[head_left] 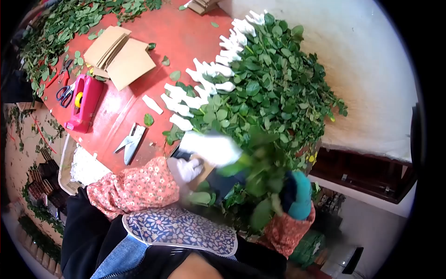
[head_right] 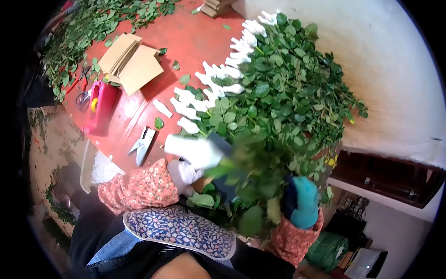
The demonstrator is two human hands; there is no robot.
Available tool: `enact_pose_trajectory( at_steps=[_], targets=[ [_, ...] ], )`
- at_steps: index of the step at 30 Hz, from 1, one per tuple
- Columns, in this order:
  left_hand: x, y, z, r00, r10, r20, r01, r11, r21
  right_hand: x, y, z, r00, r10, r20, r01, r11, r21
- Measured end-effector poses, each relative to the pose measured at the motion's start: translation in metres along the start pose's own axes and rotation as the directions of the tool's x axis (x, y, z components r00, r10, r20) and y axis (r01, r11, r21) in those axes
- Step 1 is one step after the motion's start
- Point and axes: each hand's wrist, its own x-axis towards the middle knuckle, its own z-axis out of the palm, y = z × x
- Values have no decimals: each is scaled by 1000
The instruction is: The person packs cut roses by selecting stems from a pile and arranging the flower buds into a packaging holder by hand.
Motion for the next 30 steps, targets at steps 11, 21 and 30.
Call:
enact_pose_trajectory(
  at_steps=[11,21,30],
  targets=[
    [-1,-9,7,996,-2,-85,11,994,108,-187,29,121,480,613,628,-865,212,455],
    [-4,14,11,977,36,-211,48,923,381,-119,-12,123,586,312,748,-669,706,230],
    [-12,17,53,931,166,-326,2,888,460,-119,0,123,606,245,757,-450,890,73]
  ],
)
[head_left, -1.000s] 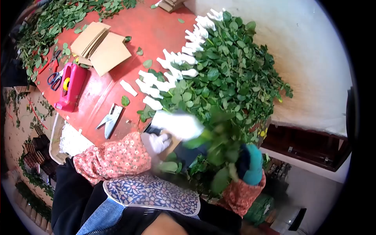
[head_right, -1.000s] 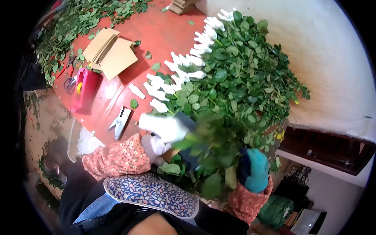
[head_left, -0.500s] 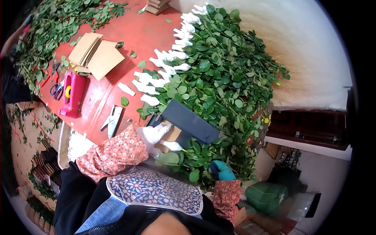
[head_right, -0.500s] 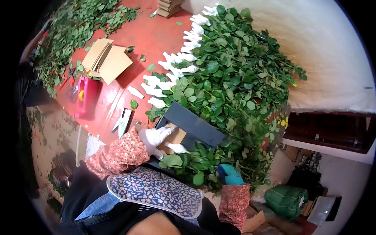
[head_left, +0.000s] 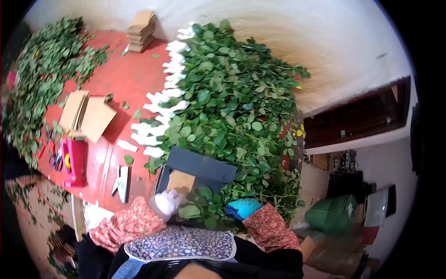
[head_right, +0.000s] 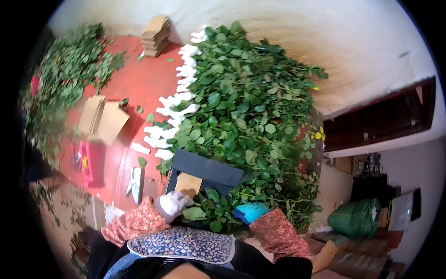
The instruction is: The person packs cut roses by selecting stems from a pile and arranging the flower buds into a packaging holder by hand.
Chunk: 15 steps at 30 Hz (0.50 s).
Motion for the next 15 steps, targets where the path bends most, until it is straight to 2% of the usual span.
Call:
enact_pose_trajectory(
  at_steps=[1,2,3,4,5,6,9,10,11,12,13,14,15],
  targets=[
    [1,-3,1,1000,12,13,-11,999,-38,-5,-5,-16,997,-77,-5,76,992,-104],
    [0,-5,7,997,8,79,-9,1000,17,-3,-10,-44,989,-54,136,61,997,-52],
    [2,-3,-3,997,32,70,-33,999,14,-7,-21,-70,1000,-3,19,7,968,-253],
    [4,0,-6,997,40,72,-46,997,70,-8,-23,-99,979,-129,-155,85,961,-264],
    [5,2,-8,996,45,71,-53,990,127,4,-21,-118,875,-266,-404,93,912,-400],
    [7,4,-11,995,44,90,-60,980,190,20,-14,-136,690,-414,-594,55,848,-527],
    [9,5,-15,994,69,85,-90,956,279,88,-7,-212,602,-429,-673,132,885,-446],
    [8,7,-11,990,-5,138,-46,931,363,110,-7,-238,668,-340,-662,14,895,-445],
    [8,8,-15,990,-15,143,-32,948,316,154,24,-250,643,-315,-698,-252,774,-581],
    [8,10,-19,988,-5,154,-44,948,316,161,11,-278,749,-78,-657,-322,824,-466],
    [8,10,-22,987,1,163,-53,947,318,182,22,-295,757,0,-654,-395,797,-458],
    [7,10,-22,991,-3,131,-39,947,319,206,43,-304,729,-38,-684,-374,814,-445],
    [8,10,-25,984,-19,176,-30,961,275,223,57,-308,714,-23,-700,-369,837,-404]
  ],
)
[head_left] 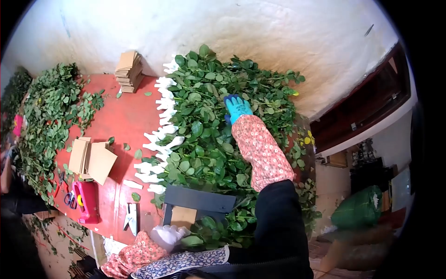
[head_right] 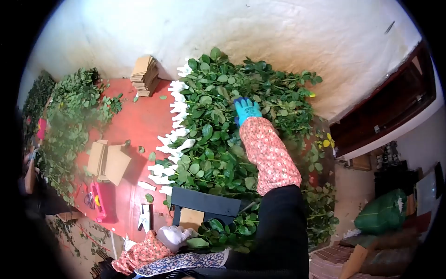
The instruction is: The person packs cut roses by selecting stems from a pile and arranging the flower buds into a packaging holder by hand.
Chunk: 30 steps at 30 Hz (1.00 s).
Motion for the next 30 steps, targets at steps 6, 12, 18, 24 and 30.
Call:
enact_pose_trajectory(
  at_steps=[6,12,18,24,30],
  targets=[
    [2,-2,5,999,-23,22,24,998,-52,-16,5,50,999,29,-18,-29,999,-15],
    [6,0,2,990,-18,-141,11,999,-48,-149,-30,67,953,-194,234,176,980,95],
    [6,8,-3,994,-49,-102,41,996,-81,-186,-30,66,836,-274,475,245,962,124],
    [3,16,-6,994,-110,10,110,992,-63,-101,-32,-40,950,-289,-118,307,936,175],
    [2,11,-7,982,-149,120,167,973,-158,-26,-46,50,908,-207,364,120,962,247]
  ],
)
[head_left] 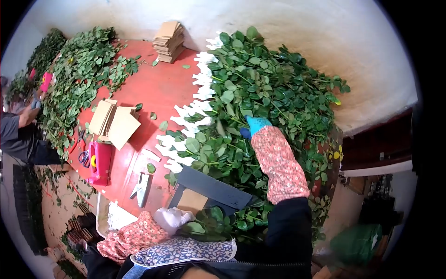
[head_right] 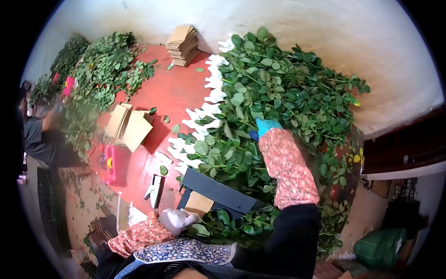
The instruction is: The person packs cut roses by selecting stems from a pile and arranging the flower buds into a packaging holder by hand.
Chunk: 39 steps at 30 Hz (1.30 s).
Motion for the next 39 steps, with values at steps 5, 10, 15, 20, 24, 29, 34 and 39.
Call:
enact_pose_trajectory(
  at_steps=[5,10,15,20,24,29,34,39],
  targets=[
    [-2,-10,27,998,25,-59,-28,998,-57,-42,-22,25,990,77,-115,-90,990,-111],
    [2,-12,21,999,47,-18,-48,996,-79,-61,-13,19,730,-282,-622,94,944,-317],
    [1,-8,12,995,74,-66,-79,994,-79,-60,-40,-1,764,-123,-634,214,974,69],
    [-1,-4,6,1000,26,5,-26,1000,-10,-19,-44,30,943,-107,-315,58,985,-162],
    [0,-7,9,999,43,5,-42,992,-116,-24,-47,19,973,-150,-173,117,976,-185],
    [-4,-6,11,999,41,-31,-44,996,-79,-29,-40,47,964,-86,-253,61,993,-105],
    [-6,-12,20,996,51,-76,-62,986,-157,-71,-32,-6,703,-9,-711,259,935,243],
    [-5,-14,28,960,75,-270,-83,996,-18,-152,-47,-78,867,303,-396,497,-471,729]
  ],
)
